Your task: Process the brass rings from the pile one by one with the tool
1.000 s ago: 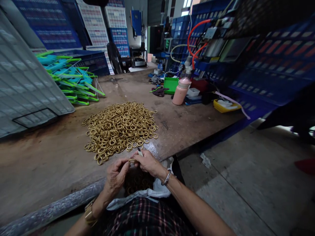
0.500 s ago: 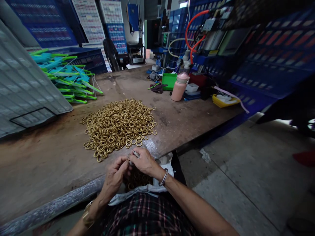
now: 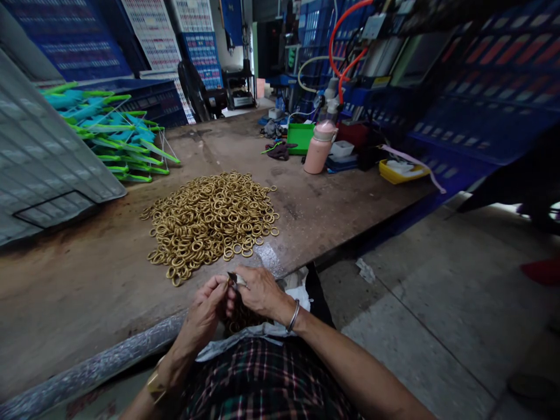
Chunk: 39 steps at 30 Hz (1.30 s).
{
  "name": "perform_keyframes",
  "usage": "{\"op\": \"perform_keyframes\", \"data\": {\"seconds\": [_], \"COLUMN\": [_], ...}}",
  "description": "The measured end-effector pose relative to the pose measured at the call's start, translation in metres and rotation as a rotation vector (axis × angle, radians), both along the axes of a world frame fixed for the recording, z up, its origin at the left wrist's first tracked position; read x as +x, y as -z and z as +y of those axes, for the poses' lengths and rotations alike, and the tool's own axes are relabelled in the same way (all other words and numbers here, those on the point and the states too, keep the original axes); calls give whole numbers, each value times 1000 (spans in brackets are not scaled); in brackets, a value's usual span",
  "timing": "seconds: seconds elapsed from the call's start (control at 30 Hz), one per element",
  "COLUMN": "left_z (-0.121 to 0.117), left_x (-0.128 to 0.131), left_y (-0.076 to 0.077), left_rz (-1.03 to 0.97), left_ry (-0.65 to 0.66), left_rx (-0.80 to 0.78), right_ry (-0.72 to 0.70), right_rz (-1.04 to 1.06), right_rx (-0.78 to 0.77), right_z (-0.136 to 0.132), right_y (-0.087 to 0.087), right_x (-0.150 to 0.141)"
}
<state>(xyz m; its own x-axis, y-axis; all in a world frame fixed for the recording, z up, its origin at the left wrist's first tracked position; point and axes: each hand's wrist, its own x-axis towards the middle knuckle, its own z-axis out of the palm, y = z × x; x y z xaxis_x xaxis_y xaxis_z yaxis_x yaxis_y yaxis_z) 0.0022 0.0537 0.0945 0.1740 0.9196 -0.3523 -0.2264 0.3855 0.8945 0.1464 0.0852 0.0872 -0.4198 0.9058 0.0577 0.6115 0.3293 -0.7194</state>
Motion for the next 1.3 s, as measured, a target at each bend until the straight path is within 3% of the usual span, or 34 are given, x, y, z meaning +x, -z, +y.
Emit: {"op": "perform_keyframes", "data": {"seconds": [0.13, 0.57, 1.03, 1.3], "left_z": [1, 2, 4, 1], "left_x": [0, -1, -5, -8], "left_y": [3, -4, 1, 9], "left_rz": [44, 172, 253, 237], "left_ry": [-19, -36, -24, 36], "left_rx": [-3, 74, 197, 248], "right_ry": [-65, -44, -54, -164], "right_rz": [-134, -278, -298, -197], "right_rx": [121, 117, 92, -15], "right_z": [-5, -5, -4, 4], "right_y": [3, -5, -2, 0], "right_x": [-1, -4, -5, 0]}}
